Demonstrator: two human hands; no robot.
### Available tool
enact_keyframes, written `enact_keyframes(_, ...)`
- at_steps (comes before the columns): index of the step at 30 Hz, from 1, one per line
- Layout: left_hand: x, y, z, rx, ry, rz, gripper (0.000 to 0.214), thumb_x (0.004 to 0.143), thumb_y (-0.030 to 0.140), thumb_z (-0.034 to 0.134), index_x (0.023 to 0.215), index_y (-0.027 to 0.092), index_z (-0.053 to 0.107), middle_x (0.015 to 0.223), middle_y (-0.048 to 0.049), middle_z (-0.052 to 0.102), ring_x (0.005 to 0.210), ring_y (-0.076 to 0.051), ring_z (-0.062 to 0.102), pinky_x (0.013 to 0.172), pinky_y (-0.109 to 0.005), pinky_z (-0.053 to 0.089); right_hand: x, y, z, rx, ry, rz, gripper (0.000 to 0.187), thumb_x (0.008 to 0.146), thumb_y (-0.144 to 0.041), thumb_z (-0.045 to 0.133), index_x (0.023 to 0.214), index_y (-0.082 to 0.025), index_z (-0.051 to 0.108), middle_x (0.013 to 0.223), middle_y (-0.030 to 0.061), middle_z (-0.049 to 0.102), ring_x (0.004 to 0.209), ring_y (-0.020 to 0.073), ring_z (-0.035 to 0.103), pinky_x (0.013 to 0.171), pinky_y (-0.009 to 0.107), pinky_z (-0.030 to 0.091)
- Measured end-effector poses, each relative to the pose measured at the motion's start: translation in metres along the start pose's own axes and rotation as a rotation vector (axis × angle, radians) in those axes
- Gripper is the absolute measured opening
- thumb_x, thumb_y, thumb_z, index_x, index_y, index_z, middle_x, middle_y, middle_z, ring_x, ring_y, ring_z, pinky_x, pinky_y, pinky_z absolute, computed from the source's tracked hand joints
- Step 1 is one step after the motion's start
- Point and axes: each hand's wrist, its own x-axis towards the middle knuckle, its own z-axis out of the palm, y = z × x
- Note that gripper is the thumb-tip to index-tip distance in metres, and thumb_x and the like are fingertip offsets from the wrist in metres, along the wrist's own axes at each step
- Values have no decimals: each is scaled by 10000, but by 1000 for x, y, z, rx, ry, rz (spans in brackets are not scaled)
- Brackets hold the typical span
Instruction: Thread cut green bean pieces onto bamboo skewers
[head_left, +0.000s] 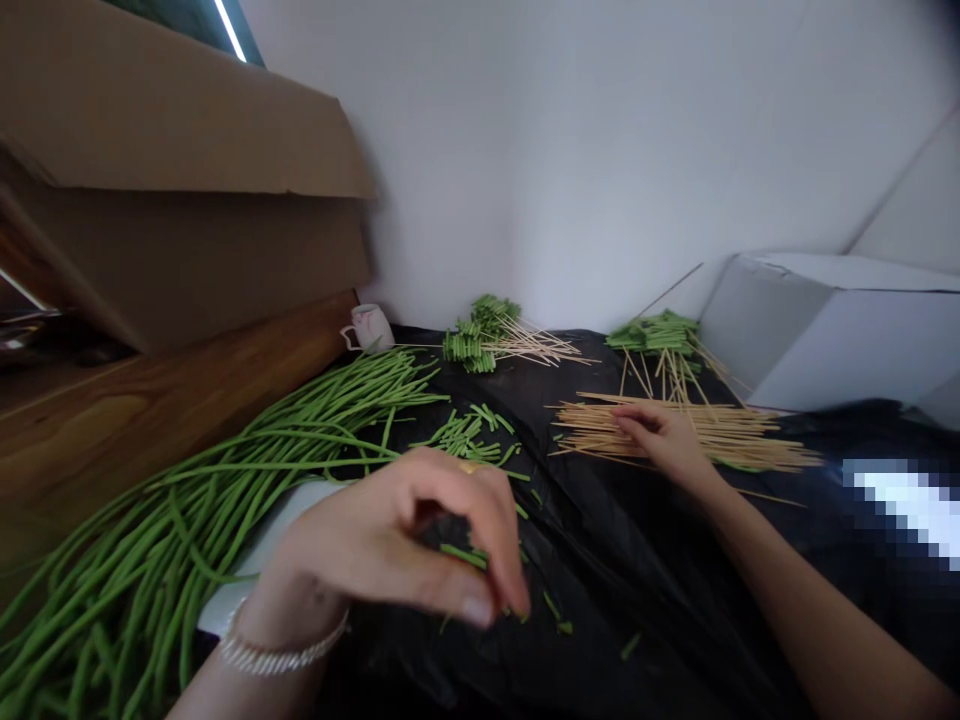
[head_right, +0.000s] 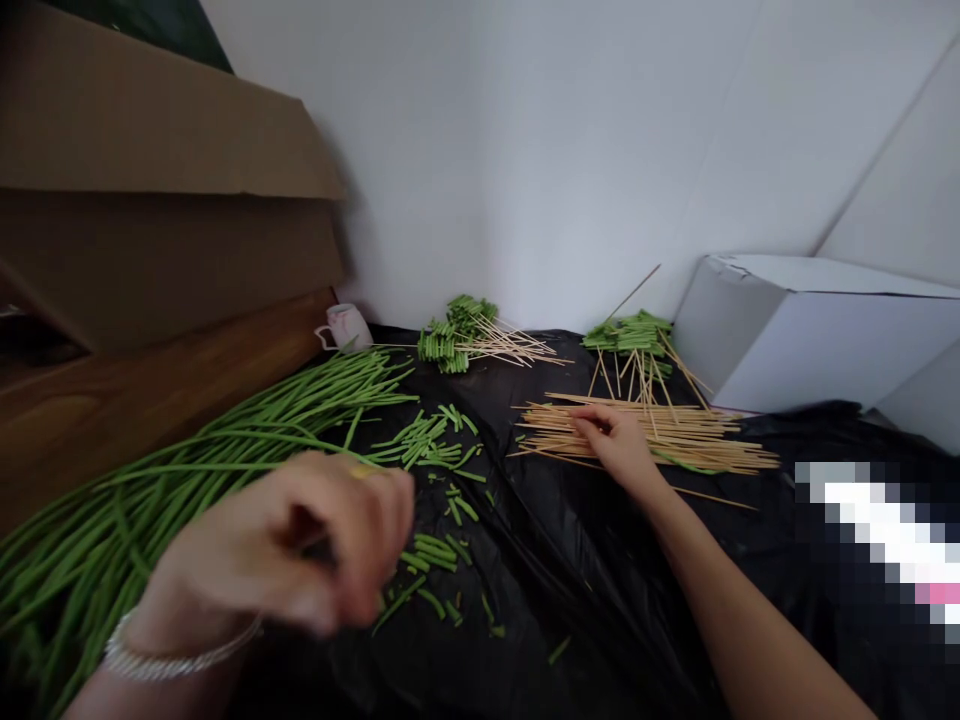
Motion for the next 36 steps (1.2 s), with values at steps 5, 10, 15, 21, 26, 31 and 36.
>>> enact_keyframes(5,18,-14,-7,372,-302,-70,241,687,350,766,901,246,730,854,-28,648,760,-156,579,652,-250,439,-3,2,5,-354,-187,-185,221,793,-377,581,830,-209,721,847,45,721,761,205,637,729,368,489)
enact_keyframes(10,16,-37,-8,766,-289,-176,448,556,366,835,949,241,659,905,5,589,838,-168,537,716,-244,414,-8,-4,7,-601,-381,-268,196,831,-331,550,849,-223,713,866,42,703,811,197,609,745,330,443)
enact_keyframes(15,17,-43,0,917,-270,-234,473,554,364,820,957,237,607,924,0,556,898,-200,508,729,-261,391,-12,-13,8,-696,-456,-297,175,846,-315,537,800,-219,676,831,39,673,793,192,583,717,303,404)
enact_keyframes(21,26,-55,4,942,-186,-208,331,655,290,741,950,223,608,933,-19,568,875,-196,524,716,-265,393,-14,-16,12,-798,-477,-347,165,851,-223,503,749,-202,631,808,53,634,811,190,556,719,291,381)
enact_keyframes(26,34,-61,5,1012,-94,-173,209,704,229,667,906,212,618,919,-38,605,855,-204,556,720,-283,413,-14,-9,14,-835,-431,-361,195,885,-251,485,816,-201,660,851,66,648,848,196,573,755,298,397)
enact_keyframes(31,43,-68,0,1224,109,-139,165,732,112,553,847,186,647,887,-91,635,883,-248,581,751,-335,437,-15,-9,15,-839,-375,-415,232,913,-284,460,863,-200,670,859,70,669,867,205,595,776,312,417)
enact_keyframes(36,57,-68,-14,1190,167,-123,163,757,141,586,845,218,700,900,-76,671,887,-247,614,755,-329,450,-18,-11,18,-834,-300,-531,293,945,-306,410,878,-203,676,848,69,669,836,200,600,758,318,429)
